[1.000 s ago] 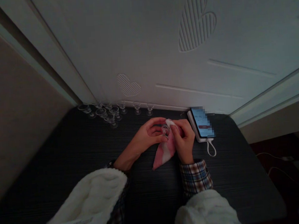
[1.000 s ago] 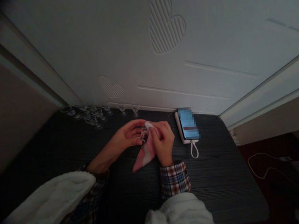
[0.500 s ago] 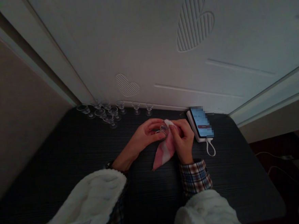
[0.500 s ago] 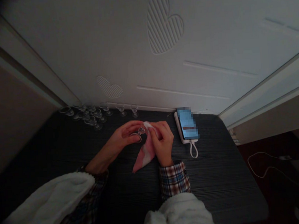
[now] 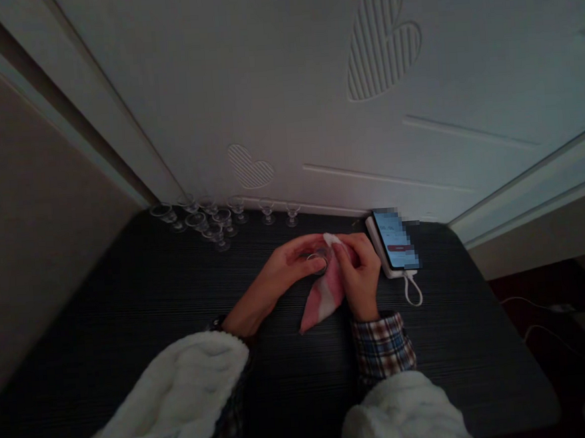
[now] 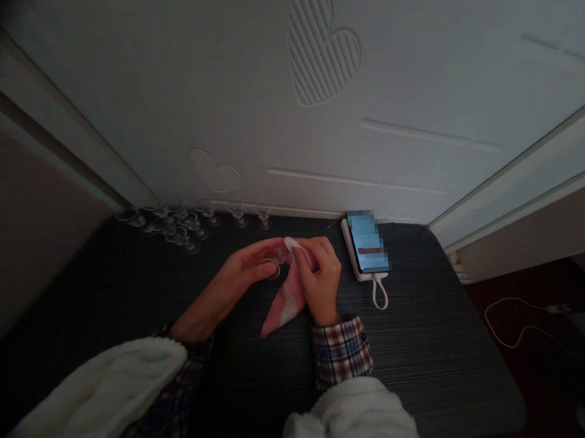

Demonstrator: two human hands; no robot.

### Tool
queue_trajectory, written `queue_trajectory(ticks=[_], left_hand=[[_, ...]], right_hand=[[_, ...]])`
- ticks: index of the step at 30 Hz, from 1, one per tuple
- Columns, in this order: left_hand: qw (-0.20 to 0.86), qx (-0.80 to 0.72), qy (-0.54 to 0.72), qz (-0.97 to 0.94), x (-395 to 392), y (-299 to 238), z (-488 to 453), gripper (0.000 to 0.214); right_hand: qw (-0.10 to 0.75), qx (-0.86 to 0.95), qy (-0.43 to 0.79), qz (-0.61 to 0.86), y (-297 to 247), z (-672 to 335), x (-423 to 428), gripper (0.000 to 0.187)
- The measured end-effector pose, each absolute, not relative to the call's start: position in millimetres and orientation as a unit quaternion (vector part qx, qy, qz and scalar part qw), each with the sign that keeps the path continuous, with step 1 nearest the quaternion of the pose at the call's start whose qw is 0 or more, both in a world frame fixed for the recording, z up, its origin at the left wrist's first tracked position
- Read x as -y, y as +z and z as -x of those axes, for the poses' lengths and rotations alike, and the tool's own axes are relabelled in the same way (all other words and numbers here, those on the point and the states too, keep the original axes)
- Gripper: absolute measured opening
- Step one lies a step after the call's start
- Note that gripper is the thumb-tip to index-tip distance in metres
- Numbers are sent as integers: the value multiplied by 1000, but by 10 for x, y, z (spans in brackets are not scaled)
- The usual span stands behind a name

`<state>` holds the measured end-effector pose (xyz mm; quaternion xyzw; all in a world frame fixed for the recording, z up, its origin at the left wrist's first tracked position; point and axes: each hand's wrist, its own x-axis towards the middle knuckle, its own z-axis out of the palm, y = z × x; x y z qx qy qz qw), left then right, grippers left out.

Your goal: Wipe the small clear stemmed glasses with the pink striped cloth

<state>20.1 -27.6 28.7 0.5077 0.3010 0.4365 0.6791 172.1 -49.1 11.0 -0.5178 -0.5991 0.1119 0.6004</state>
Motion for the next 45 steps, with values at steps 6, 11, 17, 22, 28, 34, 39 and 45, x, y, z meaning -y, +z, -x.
queue_trajectory(ticks=[6, 11, 17, 22, 28, 34, 39, 45], left_hand=[[700, -285, 431, -492, 261, 257, -198, 58], [713, -288, 433, -469, 251, 262, -186, 58], [692, -309, 452, -470, 295, 317, -203, 50], [679, -325, 448, -483, 288, 334, -190, 46], [681, -310, 447, -490, 256, 290, -195, 50], [670, -305, 476, -481, 236, 230, -186, 48], [656, -306, 480, -496, 251, 235, -175, 57], [639, -330, 487, -496, 242, 253, -196, 55]], right_hand=[[604, 603, 119, 508, 122, -1725, 496, 10], [603, 612, 119, 498, 137, -1724, 505, 10], [602, 602, 114, 512, 129, -1711, 500, 11], [603, 617, 124, 490, 131, -1702, 510, 11], [614, 609, 135, 484, 136, -1706, 511, 10], [593, 648, 214, 427, 145, -1649, 525, 12], [592, 621, 318, 404, 125, -1672, 489, 12], [597, 605, 348, 396, 113, -1703, 479, 12]])
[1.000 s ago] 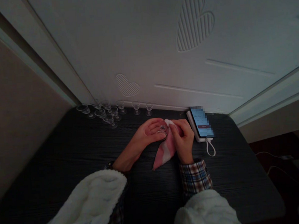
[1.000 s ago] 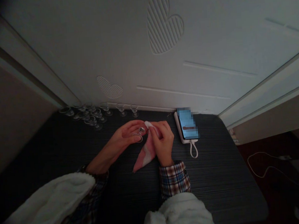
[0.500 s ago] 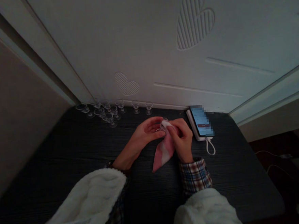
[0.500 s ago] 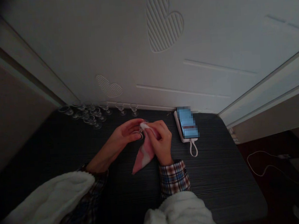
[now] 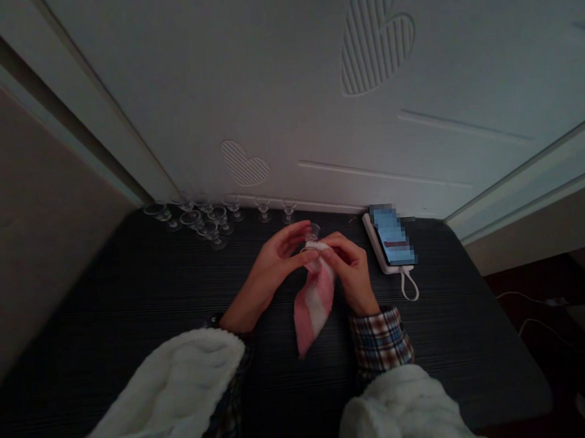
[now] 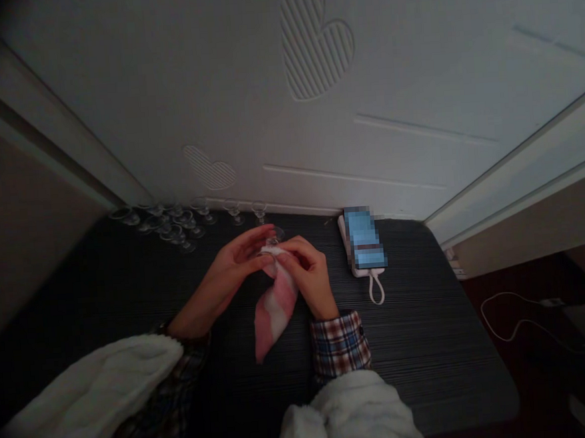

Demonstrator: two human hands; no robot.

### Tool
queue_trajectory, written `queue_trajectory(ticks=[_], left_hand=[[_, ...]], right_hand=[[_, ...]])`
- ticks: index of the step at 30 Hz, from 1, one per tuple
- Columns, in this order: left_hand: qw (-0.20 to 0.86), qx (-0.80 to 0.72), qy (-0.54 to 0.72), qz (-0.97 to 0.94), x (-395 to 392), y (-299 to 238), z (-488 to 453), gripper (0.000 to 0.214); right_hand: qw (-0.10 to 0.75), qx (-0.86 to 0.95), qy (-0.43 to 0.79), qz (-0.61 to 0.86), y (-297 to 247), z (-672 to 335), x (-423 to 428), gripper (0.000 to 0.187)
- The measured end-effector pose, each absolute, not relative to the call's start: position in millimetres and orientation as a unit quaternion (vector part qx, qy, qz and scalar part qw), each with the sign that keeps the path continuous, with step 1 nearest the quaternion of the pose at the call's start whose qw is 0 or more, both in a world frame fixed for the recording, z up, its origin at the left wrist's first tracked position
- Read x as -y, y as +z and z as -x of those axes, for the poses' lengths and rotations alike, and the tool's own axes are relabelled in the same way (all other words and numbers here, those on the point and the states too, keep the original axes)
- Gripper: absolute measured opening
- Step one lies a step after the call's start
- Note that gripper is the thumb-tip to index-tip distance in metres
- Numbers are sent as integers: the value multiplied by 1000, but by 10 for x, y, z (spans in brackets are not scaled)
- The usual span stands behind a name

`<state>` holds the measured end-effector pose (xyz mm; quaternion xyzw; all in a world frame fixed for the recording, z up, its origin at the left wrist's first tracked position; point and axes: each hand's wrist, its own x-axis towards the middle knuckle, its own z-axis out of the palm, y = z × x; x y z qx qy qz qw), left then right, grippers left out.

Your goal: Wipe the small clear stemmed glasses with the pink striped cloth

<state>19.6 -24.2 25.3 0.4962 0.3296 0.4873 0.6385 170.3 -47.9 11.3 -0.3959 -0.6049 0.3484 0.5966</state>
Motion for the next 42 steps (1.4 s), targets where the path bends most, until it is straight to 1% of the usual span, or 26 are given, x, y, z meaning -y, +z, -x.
queue_trajectory(ticks=[8, 12, 16, 21, 25, 30, 34, 37, 42], left_hand=[[645, -335, 488, -483, 255, 296, -213, 52], [662, -320, 476, -483, 262, 302, -225, 49], [664, -323, 471, -482, 255, 285, -232, 46], [666, -322, 463, -488, 250, 285, -205, 43], [698, -295, 461, -462, 252, 284, -184, 44], [749, -224, 471, -409, 263, 274, -194, 45], [746, -228, 482, -398, 275, 293, -197, 46], [742, -235, 466, -420, 272, 299, -187, 50], [727, -258, 462, -438, 267, 271, -196, 46]], right_hand=[[607, 606, 327, 396, 117, -1709, 478, 10], [623, 609, 268, 411, 113, -1706, 473, 11], [622, 601, 207, 458, 108, -1707, 474, 11], [624, 586, 162, 491, 99, -1748, 462, 11], [629, 581, 152, 493, 102, -1769, 452, 11], [638, 570, 145, 497, 100, -1771, 448, 10], [635, 577, 147, 493, 98, -1752, 456, 11], [628, 584, 150, 492, 103, -1736, 464, 11], [625, 590, 145, 491, 111, -1721, 473, 11]])
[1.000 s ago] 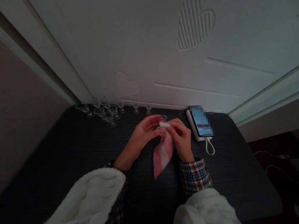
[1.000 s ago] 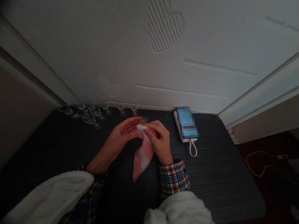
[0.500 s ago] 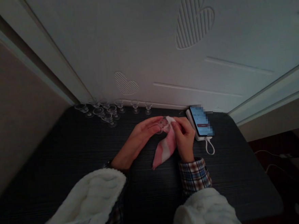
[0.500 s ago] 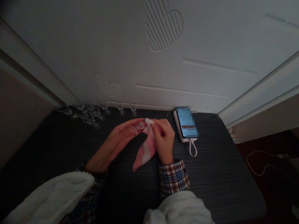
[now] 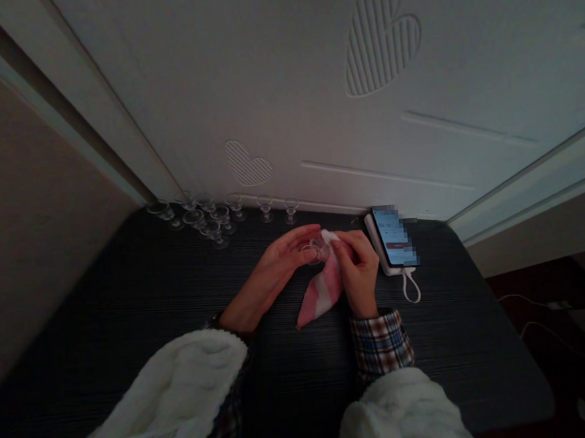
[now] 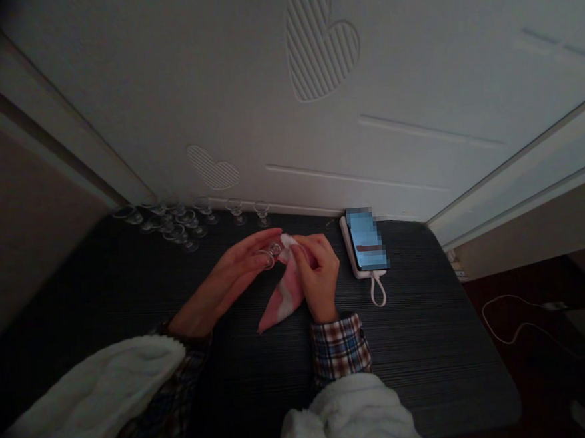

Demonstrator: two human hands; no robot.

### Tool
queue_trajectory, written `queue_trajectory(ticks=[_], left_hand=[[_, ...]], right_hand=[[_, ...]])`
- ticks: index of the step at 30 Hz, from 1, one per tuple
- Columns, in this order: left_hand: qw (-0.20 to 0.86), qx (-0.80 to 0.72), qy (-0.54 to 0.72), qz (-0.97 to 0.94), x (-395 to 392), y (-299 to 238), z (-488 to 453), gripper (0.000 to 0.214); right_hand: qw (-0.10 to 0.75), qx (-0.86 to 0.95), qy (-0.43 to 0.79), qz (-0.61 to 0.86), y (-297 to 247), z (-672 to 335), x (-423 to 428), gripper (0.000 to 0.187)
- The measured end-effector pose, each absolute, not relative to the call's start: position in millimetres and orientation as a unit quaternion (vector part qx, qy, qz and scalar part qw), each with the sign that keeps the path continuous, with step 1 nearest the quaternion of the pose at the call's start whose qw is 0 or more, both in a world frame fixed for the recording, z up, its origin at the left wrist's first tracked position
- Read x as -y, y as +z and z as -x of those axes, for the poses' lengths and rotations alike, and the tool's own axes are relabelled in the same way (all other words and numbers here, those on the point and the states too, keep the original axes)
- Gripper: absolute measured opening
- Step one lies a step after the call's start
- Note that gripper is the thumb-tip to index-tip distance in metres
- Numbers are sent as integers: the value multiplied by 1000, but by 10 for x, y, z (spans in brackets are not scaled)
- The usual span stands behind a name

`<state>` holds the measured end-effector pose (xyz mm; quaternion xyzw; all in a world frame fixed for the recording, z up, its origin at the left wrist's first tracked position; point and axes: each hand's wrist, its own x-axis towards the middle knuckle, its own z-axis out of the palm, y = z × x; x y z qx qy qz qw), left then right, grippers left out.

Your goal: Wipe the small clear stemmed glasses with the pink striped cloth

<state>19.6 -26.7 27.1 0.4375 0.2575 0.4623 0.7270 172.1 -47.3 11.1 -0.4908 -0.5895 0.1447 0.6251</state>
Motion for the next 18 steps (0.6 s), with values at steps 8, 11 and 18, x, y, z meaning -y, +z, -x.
queue_trajectory(ticks=[8, 11, 18], left_hand=[[739, -262, 461, -416, 269, 273, -210, 44], [743, -252, 468, -407, 274, 281, -217, 47], [731, -254, 479, -413, 281, 275, -225, 42]], right_hand=[[622, 593, 141, 492, 109, -1722, 472, 11], [626, 590, 139, 491, 97, -1733, 461, 12], [617, 608, 155, 475, 118, -1702, 491, 11]])
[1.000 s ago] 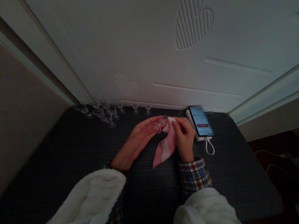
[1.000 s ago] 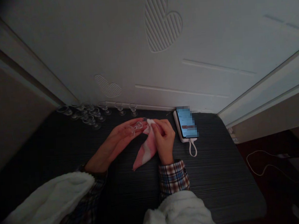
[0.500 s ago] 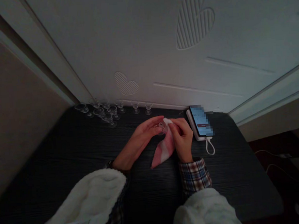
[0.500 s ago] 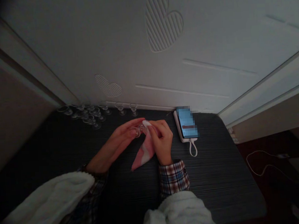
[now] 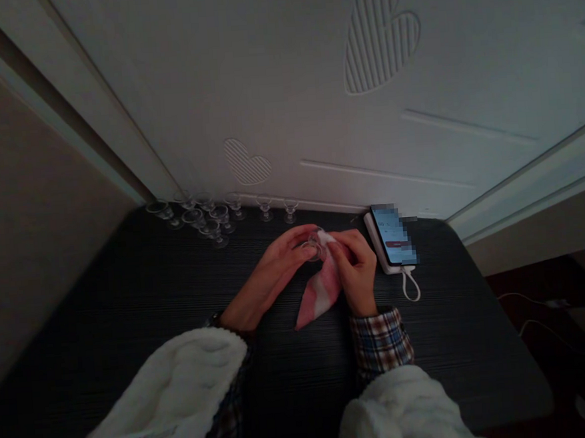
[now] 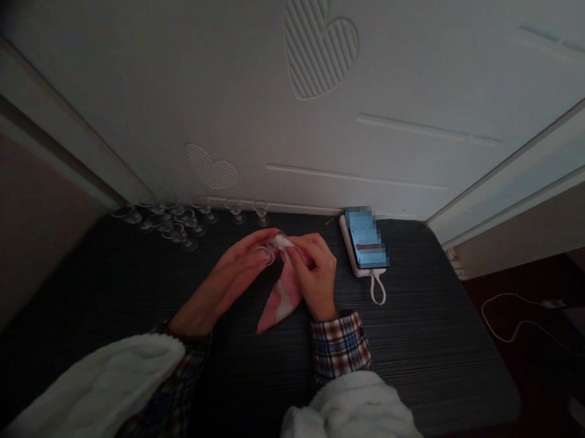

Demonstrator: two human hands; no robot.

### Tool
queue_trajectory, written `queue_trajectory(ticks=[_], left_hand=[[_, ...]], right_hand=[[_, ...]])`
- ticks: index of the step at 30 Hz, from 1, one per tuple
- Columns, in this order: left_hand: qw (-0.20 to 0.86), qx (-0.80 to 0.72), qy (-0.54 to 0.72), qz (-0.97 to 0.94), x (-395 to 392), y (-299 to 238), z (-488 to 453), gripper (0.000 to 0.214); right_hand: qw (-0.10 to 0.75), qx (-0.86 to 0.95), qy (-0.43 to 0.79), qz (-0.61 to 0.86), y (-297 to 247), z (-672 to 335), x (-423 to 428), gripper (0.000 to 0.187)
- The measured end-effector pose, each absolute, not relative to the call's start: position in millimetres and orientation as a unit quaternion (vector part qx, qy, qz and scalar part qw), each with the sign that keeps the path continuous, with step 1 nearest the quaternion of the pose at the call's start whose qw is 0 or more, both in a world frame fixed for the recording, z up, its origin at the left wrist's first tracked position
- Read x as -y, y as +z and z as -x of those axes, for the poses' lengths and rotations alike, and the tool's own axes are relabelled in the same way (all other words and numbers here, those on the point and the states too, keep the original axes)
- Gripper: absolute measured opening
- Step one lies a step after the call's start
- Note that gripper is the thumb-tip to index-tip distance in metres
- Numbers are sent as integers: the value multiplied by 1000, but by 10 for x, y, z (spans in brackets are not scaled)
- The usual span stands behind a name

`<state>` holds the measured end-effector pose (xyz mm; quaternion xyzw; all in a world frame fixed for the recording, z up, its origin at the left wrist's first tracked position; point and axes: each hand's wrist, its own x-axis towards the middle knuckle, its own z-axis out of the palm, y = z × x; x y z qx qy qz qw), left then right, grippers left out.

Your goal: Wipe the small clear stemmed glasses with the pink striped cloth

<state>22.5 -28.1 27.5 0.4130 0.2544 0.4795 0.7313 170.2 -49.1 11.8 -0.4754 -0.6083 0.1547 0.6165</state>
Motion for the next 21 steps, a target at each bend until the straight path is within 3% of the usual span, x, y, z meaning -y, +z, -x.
queue_trajectory(ticks=[21], left_hand=[[726, -274, 469, -422, 288, 296, -219, 42]], right_hand=[[621, 591, 153, 491, 127, -1703, 487, 12]])
